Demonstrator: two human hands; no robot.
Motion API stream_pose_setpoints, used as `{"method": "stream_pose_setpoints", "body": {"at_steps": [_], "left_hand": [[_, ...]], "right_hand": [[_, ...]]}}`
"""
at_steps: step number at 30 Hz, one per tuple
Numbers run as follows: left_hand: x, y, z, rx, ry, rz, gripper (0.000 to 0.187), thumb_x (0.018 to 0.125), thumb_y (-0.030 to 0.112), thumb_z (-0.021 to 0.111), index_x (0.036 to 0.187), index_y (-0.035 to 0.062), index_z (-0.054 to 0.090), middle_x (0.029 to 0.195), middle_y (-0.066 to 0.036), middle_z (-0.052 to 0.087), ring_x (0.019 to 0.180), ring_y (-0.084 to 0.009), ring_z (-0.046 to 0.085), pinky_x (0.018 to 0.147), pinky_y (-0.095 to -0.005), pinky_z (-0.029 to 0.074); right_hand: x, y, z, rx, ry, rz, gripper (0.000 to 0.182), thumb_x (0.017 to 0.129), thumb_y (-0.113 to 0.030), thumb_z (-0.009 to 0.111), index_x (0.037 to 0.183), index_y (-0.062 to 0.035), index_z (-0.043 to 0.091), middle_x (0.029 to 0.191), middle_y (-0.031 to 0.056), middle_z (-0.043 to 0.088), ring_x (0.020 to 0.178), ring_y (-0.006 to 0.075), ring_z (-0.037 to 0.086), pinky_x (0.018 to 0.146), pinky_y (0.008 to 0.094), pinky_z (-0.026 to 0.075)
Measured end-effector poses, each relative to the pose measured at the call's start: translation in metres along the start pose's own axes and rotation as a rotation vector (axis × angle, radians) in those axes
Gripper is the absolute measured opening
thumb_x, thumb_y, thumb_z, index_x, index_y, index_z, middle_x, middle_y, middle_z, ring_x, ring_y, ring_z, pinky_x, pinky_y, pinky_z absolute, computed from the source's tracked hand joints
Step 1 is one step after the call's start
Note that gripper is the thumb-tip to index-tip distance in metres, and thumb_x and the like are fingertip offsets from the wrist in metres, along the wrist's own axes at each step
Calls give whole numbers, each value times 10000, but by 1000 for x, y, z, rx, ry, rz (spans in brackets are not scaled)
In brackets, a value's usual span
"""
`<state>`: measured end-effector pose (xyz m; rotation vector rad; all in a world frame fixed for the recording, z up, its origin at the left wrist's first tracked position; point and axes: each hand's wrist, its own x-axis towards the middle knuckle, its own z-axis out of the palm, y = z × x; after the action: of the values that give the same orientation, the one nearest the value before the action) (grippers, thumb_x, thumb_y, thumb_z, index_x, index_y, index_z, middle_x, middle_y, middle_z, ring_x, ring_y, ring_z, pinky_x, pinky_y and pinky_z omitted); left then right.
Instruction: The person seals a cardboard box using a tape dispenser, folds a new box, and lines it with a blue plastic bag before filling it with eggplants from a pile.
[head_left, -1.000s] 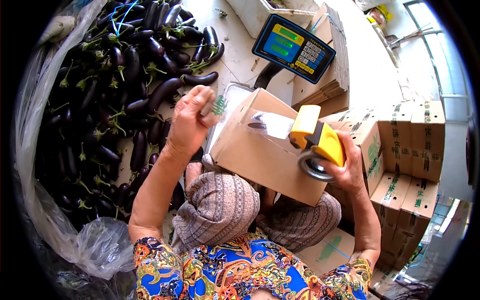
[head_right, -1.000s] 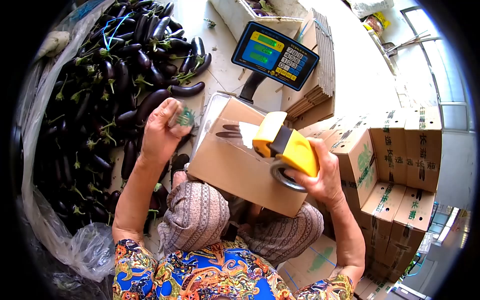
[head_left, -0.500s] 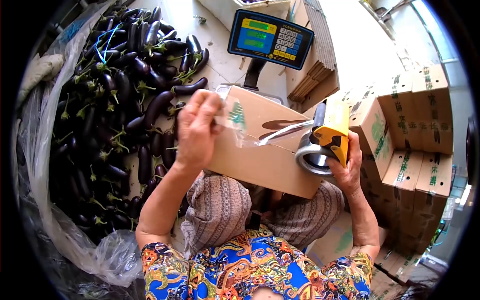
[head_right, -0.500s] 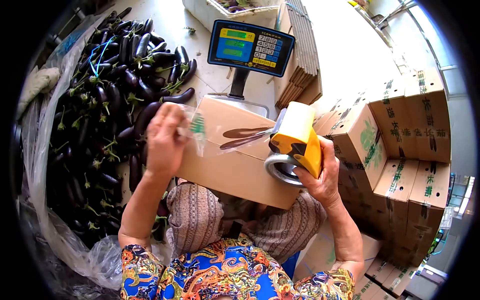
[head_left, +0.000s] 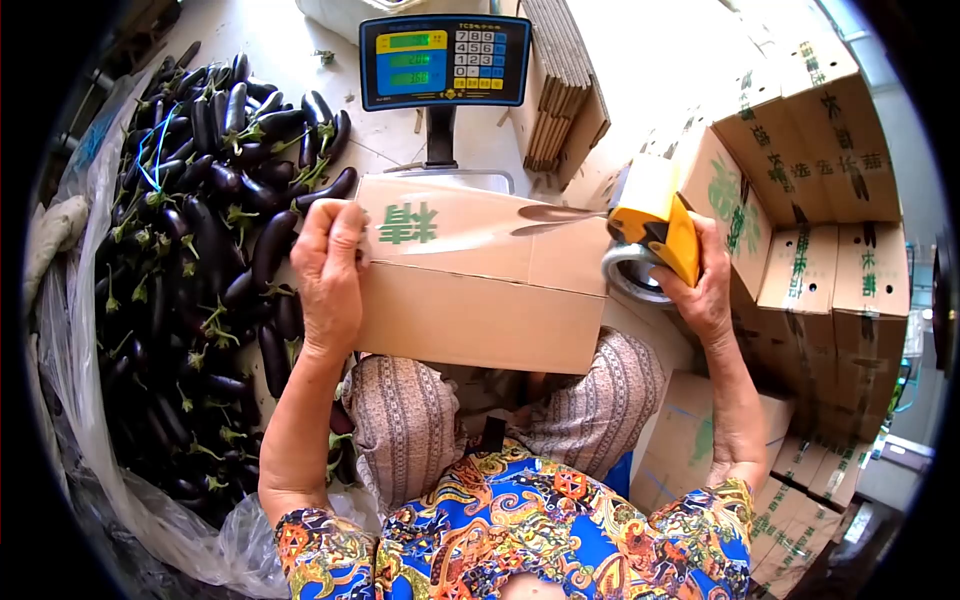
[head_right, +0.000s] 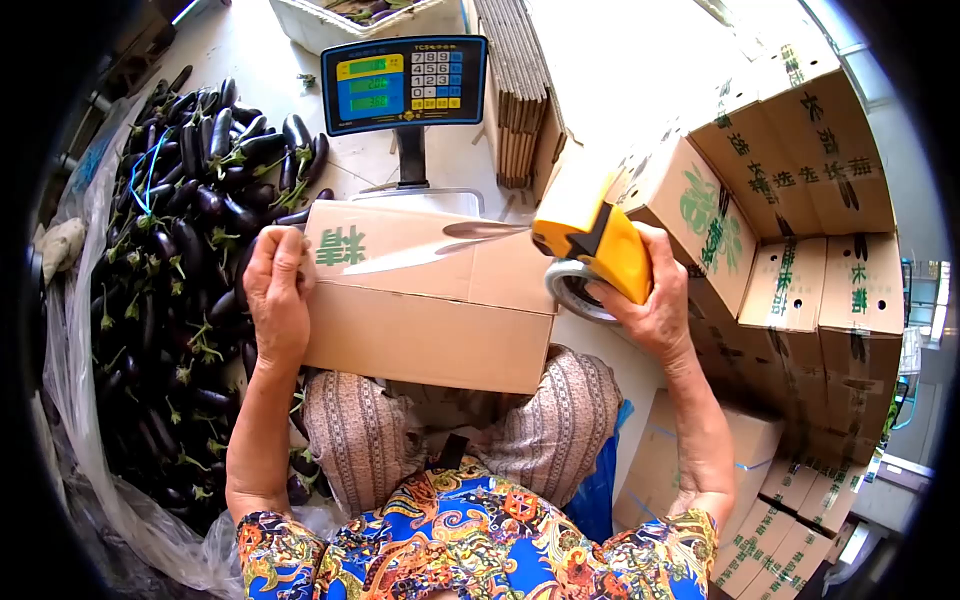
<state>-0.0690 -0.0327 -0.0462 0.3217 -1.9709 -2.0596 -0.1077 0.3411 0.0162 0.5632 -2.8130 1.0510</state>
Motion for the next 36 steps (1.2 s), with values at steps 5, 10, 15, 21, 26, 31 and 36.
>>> {"method": "stream_pose_setpoints", "body": {"at_steps": [5, 10, 15, 21, 26, 31, 36], "left_hand": [[-1, -12, -1, -112, 89, 27, 175, 1047, 191, 519, 932, 63, 551, 705, 51, 481, 594, -17, 380, 535, -173, 304], [2, -11, 0, -1, 48, 22, 238, 1042, 214, 539, 876, 45, 555, 673, 38, 515, 593, -22, 459, 545, -176, 374], [4, -9, -6, -109, 71, -29, 225, 1042, 221, 538, 889, 58, 554, 684, 36, 514, 585, -31, 464, 541, -181, 378], [6, -11, -13, -426, 122, -121, 174, 1044, 193, 523, 917, 77, 549, 713, 45, 490, 590, -46, 458, 534, -185, 366], [11, -7, -42, -627, 30, -205, 168, 1030, 162, 533, 875, 100, 527, 693, 51, 421, 552, -40, 379, 494, -188, 304], [26, -18, -111, -495, 86, -185, 190, 1032, 166, 529, 855, 99, 539, 672, 76, 382, 519, -16, 278, 454, -192, 241], [27, -44, -133, -227, 85, -193, 214, 1031, 193, 539, 855, 74, 556, 627, 66, 415, 502, -18, 343, 444, -186, 284]], "right_hand": [[-1, -1, 11, 67, 14, 45, 587, 764, -250, 813, 1219, -48, 502, 1011, 154, 704, 931, 252, 714, 848, 340, 555], [-3, 0, 11, 57, 6, 76, 610, 771, -277, 806, 1236, -51, 481, 1024, 155, 705, 948, 239, 718, 853, 351, 568], [5, -29, 19, 199, 7, -28, 637, 766, -274, 823, 1240, -30, 474, 1029, 157, 701, 931, 241, 720, 844, 341, 575], [27, -55, 64, 167, -127, -246, 639, 767, -244, 838, 1248, -38, 471, 1010, 150, 701, 910, 255, 728, 806, 341, 587], [28, -59, 67, 111, -181, -327, 667, 781, -268, 844, 1266, -47, 442, 1066, 176, 696, 967, 296, 722, 842, 377, 593], [29, -68, 69, 59, -212, -306, 654, 780, -272, 841, 1256, -41, 457, 1076, 185, 680, 956, 318, 720, 838, 383, 593], [39, -92, 70, -77, -271, -374, 652, 752, -279, 853, 1234, -37, 486, 1045, 195, 647, 920, 360, 703, 822, 403, 586]]}}
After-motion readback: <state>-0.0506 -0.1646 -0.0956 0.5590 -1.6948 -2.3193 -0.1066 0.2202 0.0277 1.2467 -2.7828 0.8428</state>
